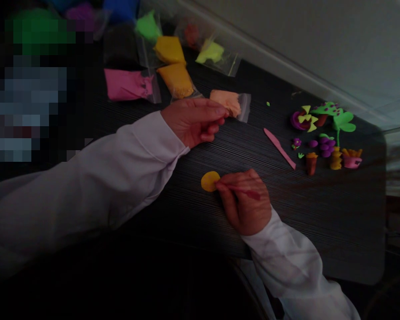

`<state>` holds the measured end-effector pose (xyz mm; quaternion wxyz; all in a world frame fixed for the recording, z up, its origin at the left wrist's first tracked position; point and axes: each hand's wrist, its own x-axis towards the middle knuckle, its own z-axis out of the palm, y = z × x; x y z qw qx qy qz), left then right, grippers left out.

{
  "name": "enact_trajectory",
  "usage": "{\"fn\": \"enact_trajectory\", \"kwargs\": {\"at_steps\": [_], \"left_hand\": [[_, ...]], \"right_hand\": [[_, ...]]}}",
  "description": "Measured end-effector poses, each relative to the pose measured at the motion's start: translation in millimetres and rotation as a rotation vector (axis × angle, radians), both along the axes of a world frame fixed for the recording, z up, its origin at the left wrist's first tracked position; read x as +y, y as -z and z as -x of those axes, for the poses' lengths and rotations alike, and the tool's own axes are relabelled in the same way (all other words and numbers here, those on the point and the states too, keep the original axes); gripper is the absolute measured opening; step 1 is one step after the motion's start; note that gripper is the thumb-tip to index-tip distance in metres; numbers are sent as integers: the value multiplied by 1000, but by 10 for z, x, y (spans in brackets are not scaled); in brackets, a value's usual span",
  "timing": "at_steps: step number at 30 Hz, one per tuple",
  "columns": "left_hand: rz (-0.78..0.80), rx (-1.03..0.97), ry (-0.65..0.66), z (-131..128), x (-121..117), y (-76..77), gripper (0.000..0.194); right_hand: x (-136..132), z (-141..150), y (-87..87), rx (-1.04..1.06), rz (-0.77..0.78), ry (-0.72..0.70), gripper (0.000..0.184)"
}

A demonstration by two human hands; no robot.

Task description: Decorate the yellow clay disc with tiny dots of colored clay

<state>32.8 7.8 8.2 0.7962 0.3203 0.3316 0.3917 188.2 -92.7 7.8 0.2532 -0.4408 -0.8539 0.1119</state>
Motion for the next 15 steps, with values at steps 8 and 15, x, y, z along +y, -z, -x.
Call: {"fn": "enact_trajectory", "kwargs": {"at_steps": [8, 15], "left_hand": [[5, 4, 11, 5, -2, -21, 8], [3, 0, -6, 0, -8, -16, 11]], "right_hand": [[-3, 10, -19, -7, 4, 2, 5], [0, 16, -27, 6, -5, 22, 6]]}}
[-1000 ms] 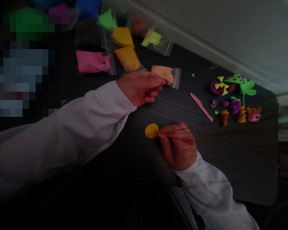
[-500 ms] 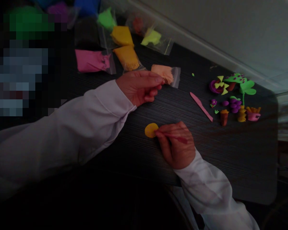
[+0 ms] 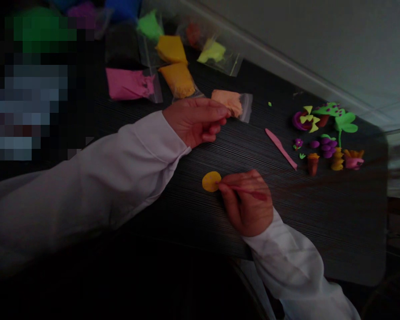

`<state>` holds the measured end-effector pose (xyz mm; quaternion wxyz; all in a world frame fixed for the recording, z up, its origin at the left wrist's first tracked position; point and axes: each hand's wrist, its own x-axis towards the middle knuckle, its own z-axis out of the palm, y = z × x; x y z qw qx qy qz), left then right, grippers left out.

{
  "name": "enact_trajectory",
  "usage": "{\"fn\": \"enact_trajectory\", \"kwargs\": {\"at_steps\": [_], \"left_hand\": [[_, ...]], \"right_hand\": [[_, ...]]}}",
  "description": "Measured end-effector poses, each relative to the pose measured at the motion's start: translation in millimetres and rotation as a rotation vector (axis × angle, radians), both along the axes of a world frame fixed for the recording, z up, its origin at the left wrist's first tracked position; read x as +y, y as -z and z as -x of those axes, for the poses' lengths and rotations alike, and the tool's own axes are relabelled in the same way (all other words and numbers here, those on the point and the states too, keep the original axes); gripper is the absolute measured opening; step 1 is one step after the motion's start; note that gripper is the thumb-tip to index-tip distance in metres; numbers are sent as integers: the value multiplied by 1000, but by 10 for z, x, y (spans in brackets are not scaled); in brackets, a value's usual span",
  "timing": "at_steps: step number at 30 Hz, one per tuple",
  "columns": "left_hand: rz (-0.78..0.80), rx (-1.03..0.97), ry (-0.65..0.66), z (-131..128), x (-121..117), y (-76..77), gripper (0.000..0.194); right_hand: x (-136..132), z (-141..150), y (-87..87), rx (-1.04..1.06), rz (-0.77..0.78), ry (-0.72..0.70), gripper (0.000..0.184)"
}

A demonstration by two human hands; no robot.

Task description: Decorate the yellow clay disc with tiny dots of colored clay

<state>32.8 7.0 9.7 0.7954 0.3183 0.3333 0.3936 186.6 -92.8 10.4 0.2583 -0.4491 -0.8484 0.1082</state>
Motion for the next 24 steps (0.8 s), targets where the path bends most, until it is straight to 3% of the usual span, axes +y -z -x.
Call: {"fn": "enact_trajectory", "kwargs": {"at_steps": [24], "left_hand": [[11, 10, 2, 11, 2, 0, 14]], "right_hand": [[0, -4, 15, -41, -23, -2, 6]]}}
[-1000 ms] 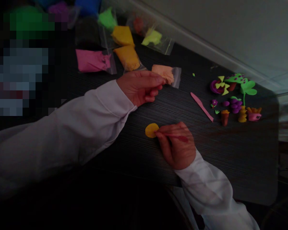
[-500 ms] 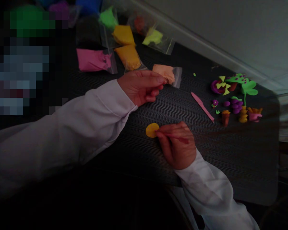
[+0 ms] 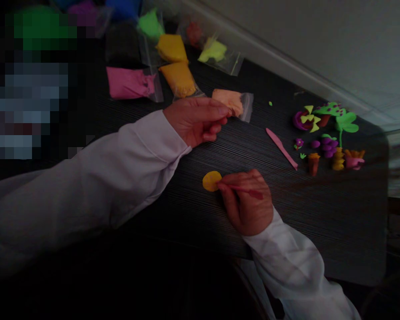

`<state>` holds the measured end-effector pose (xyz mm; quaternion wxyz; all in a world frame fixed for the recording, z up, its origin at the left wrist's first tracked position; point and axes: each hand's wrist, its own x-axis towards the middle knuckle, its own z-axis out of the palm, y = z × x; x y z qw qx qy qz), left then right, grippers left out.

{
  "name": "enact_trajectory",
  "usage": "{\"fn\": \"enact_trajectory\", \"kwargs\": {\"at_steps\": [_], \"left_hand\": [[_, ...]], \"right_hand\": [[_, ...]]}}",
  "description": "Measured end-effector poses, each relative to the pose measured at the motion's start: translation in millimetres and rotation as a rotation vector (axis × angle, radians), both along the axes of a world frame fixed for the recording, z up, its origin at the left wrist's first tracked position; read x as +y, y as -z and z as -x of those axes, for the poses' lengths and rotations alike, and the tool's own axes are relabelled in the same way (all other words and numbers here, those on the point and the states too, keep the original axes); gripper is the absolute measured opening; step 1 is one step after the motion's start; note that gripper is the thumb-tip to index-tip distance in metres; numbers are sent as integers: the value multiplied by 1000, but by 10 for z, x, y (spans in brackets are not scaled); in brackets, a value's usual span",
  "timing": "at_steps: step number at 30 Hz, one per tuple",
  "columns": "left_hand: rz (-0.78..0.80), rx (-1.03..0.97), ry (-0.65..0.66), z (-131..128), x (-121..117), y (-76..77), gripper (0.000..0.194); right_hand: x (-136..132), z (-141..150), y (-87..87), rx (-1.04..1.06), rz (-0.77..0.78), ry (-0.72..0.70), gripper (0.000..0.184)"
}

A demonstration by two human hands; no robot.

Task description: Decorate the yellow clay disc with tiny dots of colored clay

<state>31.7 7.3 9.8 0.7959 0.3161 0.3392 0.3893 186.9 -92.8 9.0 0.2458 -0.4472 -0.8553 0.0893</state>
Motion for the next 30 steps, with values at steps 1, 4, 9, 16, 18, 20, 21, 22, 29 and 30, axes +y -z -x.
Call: {"fn": "enact_trajectory", "kwargs": {"at_steps": [1, 4, 9, 16, 18, 20, 21, 22, 29, 30], "left_hand": [[4, 2, -1, 0, 2, 1, 15], [3, -3, 5, 0, 6, 0, 16], [-4, -9, 7, -3, 3, -7, 14], [-6, -22, 0, -1, 3, 4, 16], [-16, -35, -1, 0, 5, 7, 16], [-18, -35, 5, -5, 10, 4, 14], [-7, -22, 4, -9, 14, 1, 12], [9, -2, 0, -14, 20, -2, 11], [51, 32, 10, -25, 60, 11, 10], [52, 34, 10, -25, 61, 14, 10]], "right_hand": [[0, -3, 3, 11, 0, 1, 6], [-3, -6, 2, 13, 7, -3, 6], [-8, -9, -4, 14, 3, -2, 4], [-4, -26, 8, 46, 2, -51, 6], [-2, -25, 2, 18, -3, -51, 5], [-1, -23, -7, 19, -4, -50, 5], [-2, -22, -11, 19, 3, -55, 5], [-2, -22, -14, 18, 10, -64, 5], [-9, -40, -12, 37, 43, -106, 6], [-12, -44, -13, 37, 49, -111, 6]]}}
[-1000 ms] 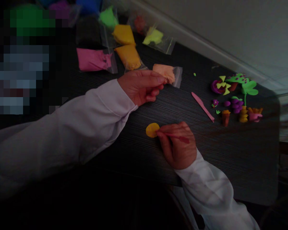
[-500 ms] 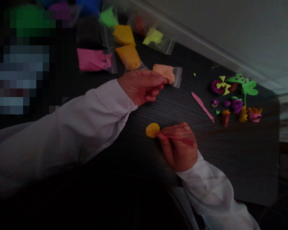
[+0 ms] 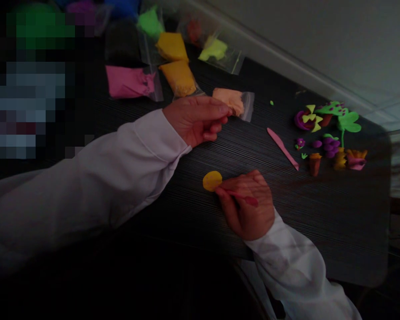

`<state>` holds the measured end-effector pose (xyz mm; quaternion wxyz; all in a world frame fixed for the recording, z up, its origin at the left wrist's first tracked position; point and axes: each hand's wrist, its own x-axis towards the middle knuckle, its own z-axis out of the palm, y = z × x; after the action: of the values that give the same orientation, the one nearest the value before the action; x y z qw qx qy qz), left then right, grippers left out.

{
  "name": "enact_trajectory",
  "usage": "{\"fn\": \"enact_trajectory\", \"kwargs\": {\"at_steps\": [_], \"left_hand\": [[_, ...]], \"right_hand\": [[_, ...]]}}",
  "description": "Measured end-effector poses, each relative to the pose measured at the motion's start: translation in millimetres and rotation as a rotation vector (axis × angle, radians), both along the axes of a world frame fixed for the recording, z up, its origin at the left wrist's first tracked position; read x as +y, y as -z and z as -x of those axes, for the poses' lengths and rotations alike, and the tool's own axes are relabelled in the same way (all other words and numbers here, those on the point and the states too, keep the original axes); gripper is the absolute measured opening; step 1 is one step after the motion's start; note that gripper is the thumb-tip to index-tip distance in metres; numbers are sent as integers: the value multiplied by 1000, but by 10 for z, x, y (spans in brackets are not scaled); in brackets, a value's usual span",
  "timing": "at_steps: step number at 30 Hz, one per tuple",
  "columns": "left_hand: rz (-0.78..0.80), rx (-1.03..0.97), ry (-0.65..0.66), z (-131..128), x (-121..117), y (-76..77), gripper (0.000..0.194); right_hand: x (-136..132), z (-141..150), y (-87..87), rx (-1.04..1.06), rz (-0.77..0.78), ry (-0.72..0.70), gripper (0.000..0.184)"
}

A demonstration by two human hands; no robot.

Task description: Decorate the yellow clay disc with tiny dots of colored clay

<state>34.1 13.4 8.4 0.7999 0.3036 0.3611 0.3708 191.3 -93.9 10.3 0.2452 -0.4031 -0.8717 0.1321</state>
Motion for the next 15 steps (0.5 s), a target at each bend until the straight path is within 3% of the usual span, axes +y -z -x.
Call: {"fn": "enact_trajectory", "kwargs": {"at_steps": [15], "left_hand": [[-47, 15, -4, -5, -14, 1, 5]], "right_hand": [[-20, -10, -6, 31, 16, -11, 9]]}}
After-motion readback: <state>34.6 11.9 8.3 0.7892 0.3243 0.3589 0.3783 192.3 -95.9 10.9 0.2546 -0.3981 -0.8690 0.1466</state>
